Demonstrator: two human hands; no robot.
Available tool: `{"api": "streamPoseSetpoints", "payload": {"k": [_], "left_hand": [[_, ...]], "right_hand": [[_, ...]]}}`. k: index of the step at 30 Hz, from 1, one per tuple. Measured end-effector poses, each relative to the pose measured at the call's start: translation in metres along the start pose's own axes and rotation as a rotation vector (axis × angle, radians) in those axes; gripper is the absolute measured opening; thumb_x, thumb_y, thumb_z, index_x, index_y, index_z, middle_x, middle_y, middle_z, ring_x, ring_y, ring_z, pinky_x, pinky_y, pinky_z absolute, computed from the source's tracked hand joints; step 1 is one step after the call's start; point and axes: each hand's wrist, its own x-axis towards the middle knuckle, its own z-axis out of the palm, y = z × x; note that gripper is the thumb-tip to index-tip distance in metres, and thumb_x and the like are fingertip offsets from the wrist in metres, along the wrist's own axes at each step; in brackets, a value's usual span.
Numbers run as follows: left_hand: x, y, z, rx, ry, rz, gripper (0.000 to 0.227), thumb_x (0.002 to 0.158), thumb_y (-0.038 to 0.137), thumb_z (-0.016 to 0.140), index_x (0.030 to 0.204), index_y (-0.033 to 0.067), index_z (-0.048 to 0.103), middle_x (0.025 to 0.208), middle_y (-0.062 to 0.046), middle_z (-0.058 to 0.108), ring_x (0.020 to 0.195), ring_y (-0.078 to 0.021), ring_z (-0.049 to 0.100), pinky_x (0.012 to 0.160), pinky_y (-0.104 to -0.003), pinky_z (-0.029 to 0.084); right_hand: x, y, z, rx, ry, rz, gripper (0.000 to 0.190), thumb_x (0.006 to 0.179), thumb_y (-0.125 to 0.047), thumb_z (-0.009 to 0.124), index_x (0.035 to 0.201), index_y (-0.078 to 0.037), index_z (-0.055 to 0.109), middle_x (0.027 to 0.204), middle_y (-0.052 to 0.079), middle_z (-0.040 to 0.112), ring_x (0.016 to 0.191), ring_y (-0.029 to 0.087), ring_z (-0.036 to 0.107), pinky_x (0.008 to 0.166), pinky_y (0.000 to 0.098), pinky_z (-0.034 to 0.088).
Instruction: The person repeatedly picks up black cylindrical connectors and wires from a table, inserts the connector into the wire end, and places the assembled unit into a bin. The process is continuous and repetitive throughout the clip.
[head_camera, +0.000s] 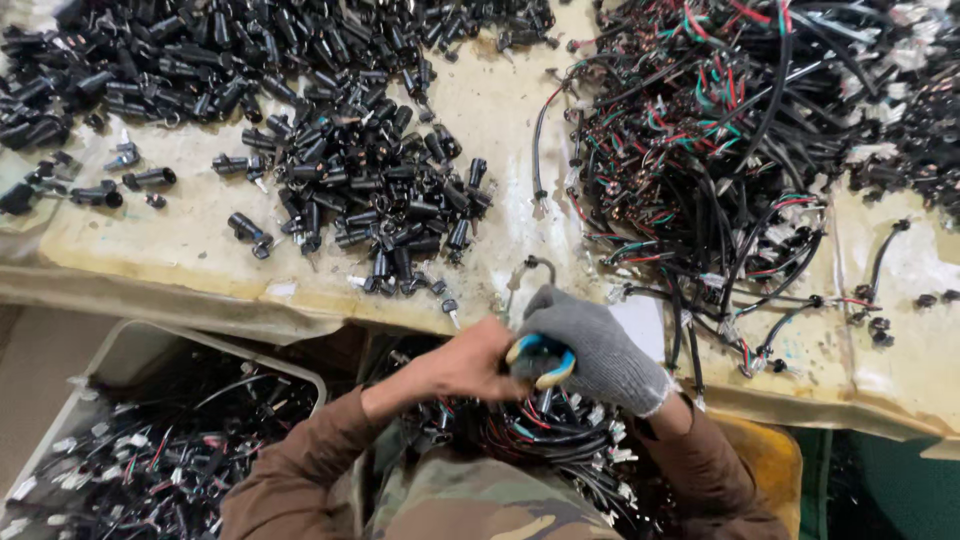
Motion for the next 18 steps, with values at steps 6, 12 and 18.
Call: {"api": "streamPoseSetpoints", "payload": {"k": [6, 12, 18], "left_hand": [[-0.007, 0.0, -0.015, 0.243, 0.185, -0.056, 0.031, 0.074, 0.03, 0.081, 0.089, 0.0059, 0.069, 0.069, -0.017, 0.064, 0.065, -0.0361, 0.067, 0.058, -0.043, 0.051], [-0.007, 0.022, 0.022, 0.31, 0.365, 0.038, 0.025, 0.076, 0.028, 0.079, 0.084, 0.0088, 0.065, 0.071, -0.012, 0.063, 0.067, -0.0358, 0.065, 0.059, -0.045, 0.05], [-0.016, 0.038, 0.057, 0.301, 0.219, 0.066, 0.026, 0.079, 0.027, 0.079, 0.087, 0.0072, 0.064, 0.074, -0.01, 0.063, 0.067, -0.0356, 0.065, 0.055, -0.047, 0.047]], "right_hand": [[-0.003, 0.008, 0.046, -0.092, 0.47, 0.222, 0.024, 0.078, -0.011, 0.083, 0.093, -0.003, 0.067, 0.091, 0.011, 0.064, 0.08, 0.028, 0.064, 0.07, 0.0348, 0.05], [-0.029, 0.0, 0.05, 0.627, 0.6, 0.016, 0.036, 0.088, -0.031, 0.081, 0.09, -0.007, 0.054, 0.088, 0.006, 0.052, 0.07, 0.018, 0.05, 0.063, 0.0298, 0.042], [-0.055, -0.009, 0.056, 1.523, 0.454, -0.086, 0.057, 0.095, -0.066, 0.063, 0.086, -0.014, 0.042, 0.071, -0.002, 0.039, 0.055, 0.011, 0.031, 0.051, 0.0273, 0.028]]}}
